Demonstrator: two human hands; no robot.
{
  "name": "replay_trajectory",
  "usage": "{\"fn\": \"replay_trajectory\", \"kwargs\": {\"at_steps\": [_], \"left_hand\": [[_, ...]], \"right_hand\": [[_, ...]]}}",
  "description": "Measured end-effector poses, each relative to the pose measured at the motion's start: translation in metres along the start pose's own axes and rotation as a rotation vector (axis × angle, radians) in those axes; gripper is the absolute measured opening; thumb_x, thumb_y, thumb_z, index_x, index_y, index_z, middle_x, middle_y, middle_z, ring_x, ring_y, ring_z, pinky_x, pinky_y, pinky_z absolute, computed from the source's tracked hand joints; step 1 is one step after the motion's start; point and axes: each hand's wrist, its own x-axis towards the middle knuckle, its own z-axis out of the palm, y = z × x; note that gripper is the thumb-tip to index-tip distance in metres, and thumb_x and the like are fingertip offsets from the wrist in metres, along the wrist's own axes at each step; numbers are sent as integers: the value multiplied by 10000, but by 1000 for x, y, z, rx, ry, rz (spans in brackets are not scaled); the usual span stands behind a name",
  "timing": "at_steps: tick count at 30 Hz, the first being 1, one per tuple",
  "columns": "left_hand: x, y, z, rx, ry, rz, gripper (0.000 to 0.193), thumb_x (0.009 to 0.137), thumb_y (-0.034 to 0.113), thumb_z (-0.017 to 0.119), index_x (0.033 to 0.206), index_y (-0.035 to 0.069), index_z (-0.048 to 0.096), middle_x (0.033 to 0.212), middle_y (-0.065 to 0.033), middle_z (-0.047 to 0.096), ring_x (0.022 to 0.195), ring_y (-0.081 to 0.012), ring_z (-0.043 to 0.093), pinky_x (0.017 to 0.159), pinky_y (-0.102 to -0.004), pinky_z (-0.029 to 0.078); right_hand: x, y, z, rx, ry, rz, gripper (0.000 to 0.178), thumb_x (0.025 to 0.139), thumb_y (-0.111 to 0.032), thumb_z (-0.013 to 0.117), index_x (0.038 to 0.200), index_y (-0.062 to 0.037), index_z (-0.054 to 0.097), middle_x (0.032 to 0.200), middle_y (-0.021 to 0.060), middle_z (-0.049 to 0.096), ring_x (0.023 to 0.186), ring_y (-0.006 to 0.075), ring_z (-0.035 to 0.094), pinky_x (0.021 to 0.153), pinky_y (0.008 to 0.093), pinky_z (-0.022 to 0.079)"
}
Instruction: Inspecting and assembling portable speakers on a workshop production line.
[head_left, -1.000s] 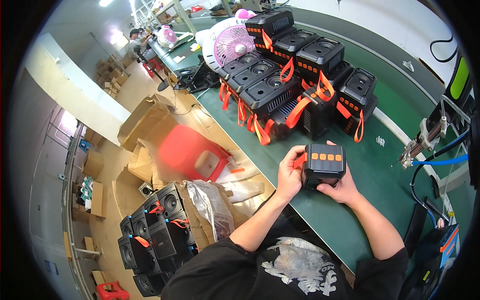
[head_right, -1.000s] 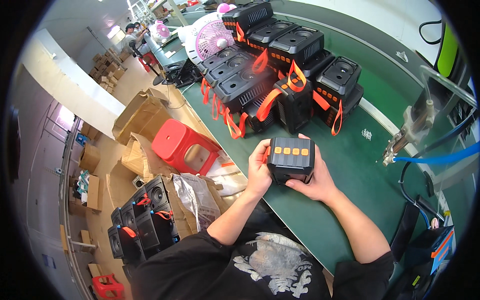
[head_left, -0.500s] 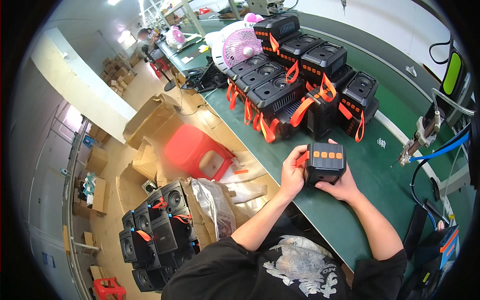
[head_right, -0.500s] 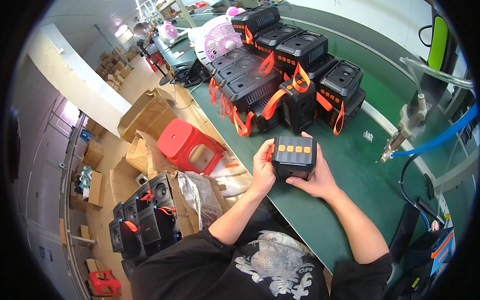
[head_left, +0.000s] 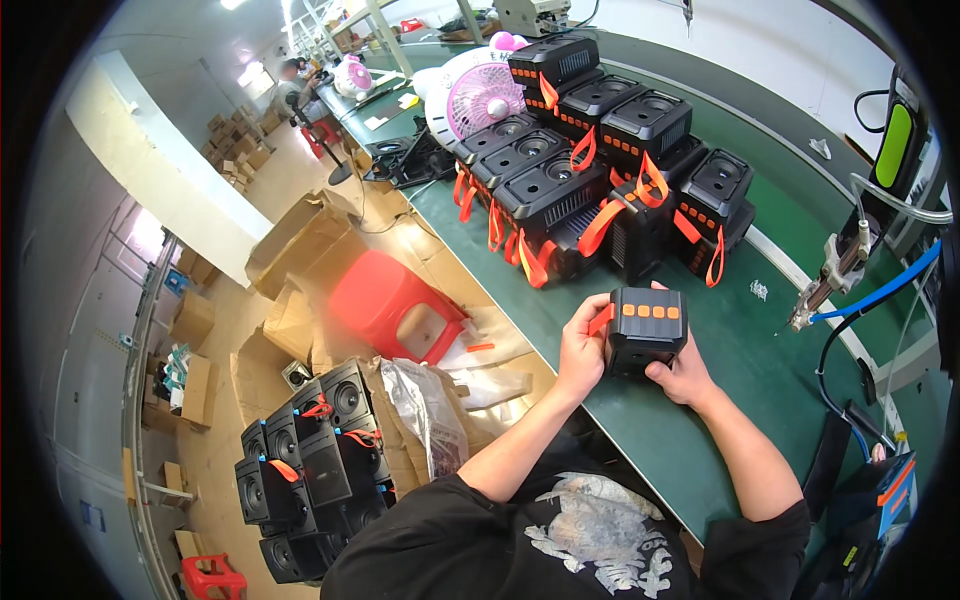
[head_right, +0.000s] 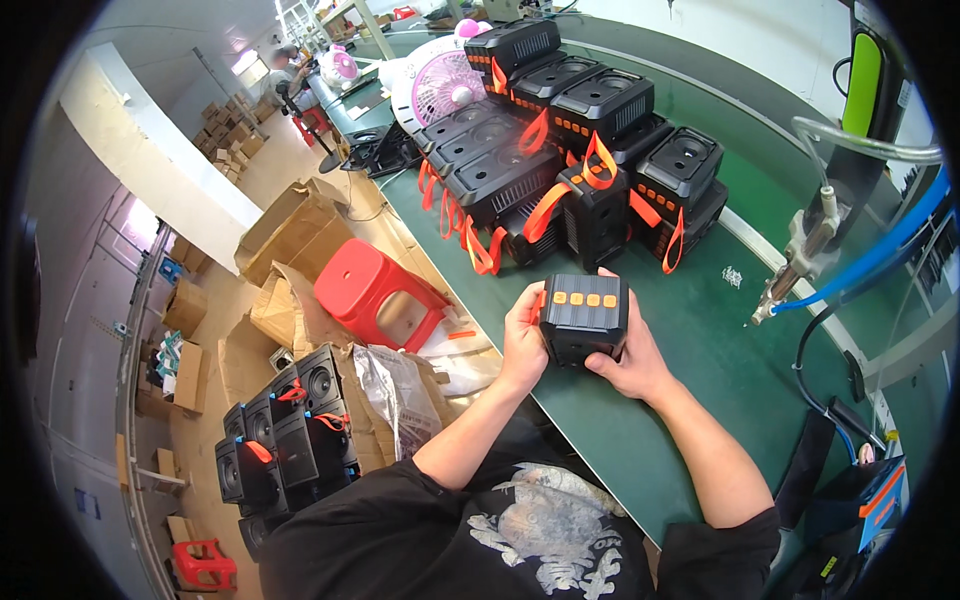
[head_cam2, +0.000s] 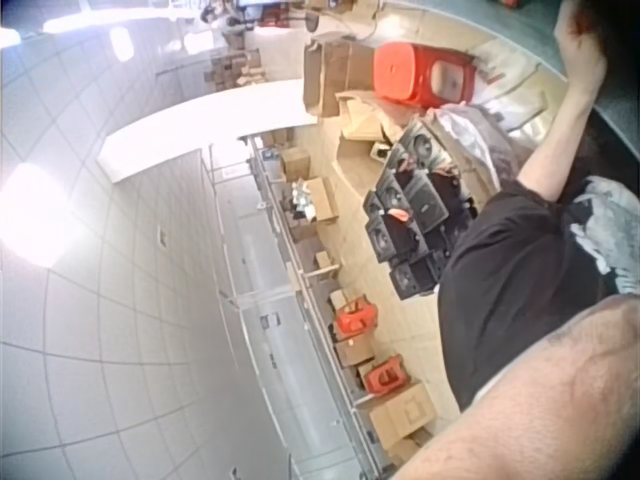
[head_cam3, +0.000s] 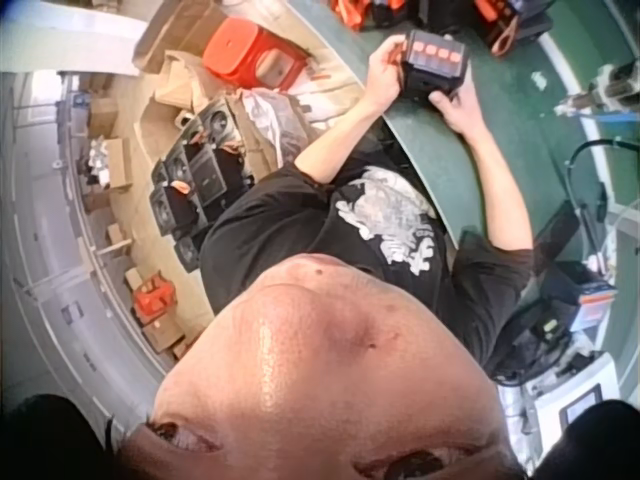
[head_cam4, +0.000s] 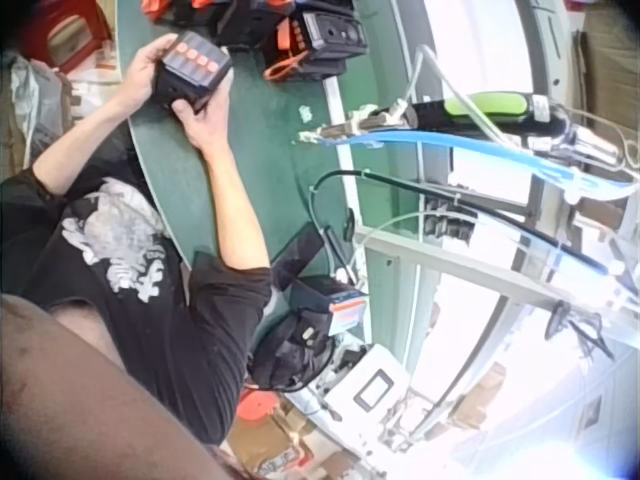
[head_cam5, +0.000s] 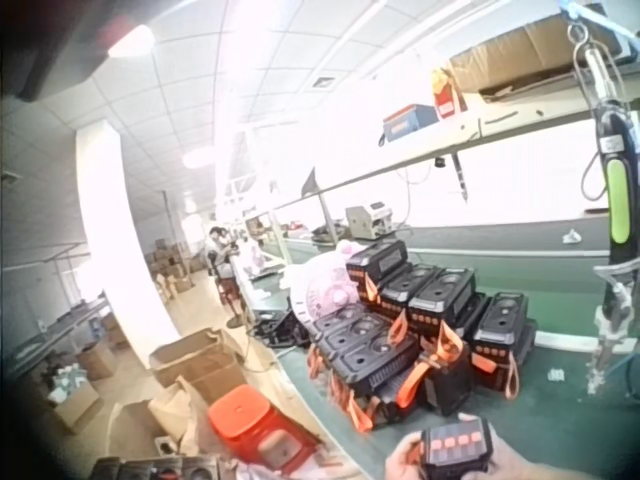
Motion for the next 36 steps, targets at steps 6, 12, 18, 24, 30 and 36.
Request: {"fn": "replay_trajectory", "kwargs": {"at_steps": [6, 12, 18, 24, 30, 36], "left_hand": [[0, -3, -2, 6, -1, 3, 524, 735, -210, 272, 1160, -38, 525, 1109, -77, 572, 1057, -136, 541, 956, -266, 413], [1, 1, -3, 55, -18, 24, 551, 709, -207, 268, 1169, -44, 525, 1108, -79, 567, 1066, -145, 536, 968, -269, 404], [4, 5, -3, 318, 45, 64, 434, 710, -125, 358, 1070, -34, 583, 994, -111, 613, 945, -190, 596, 859, -269, 447], [3, 4, -5, 330, 30, 73, 447, 714, -129, 339, 1080, -32, 578, 996, -104, 609, 933, -166, 587, 838, -256, 452], [0, 4, -3, 322, 67, 56, 428, 760, -124, 349, 1124, -20, 548, 964, -64, 600, 866, -120, 570, 797, -230, 451], [1, 4, -2, 361, 66, 89, 226, 985, 72, 388, 1162, 15, 518, 960, -61, 588, 882, -104, 543, 807, -237, 434]], "right_hand": [[1, -1, 0, 18, -5, 8, 1041, 674, -290, 832, 1443, -12, 188, 1311, 117, 434, 1227, 203, 427, 1046, 346, 325], [3, -4, -1, -66, -7, 22, 1022, 654, -161, 838, 1440, -22, 199, 1299, 115, 447, 1203, 185, 445, 1030, 332, 350], [6, -8, -1, -98, -21, 1, 999, 658, -139, 833, 1432, -30, 211, 1257, 109, 486, 1159, 184, 483, 1006, 332, 380], [4, -9, -1, -4, -11, 101, 971, 666, -143, 827, 1423, -40, 228, 1237, 111, 504, 1139, 190, 505, 994, 334, 391], [6, -5, -1, 32, -13, 90, 977, 659, -173, 837, 1418, -35, 238, 1207, 112, 514, 1143, 212, 508, 982, 339, 397], [5, -2, -4, -26, -14, 84, 1003, 637, -209, 852, 1414, -29, 243, 1238, 123, 486, 1176, 236, 490, 1005, 347, 372]]}}
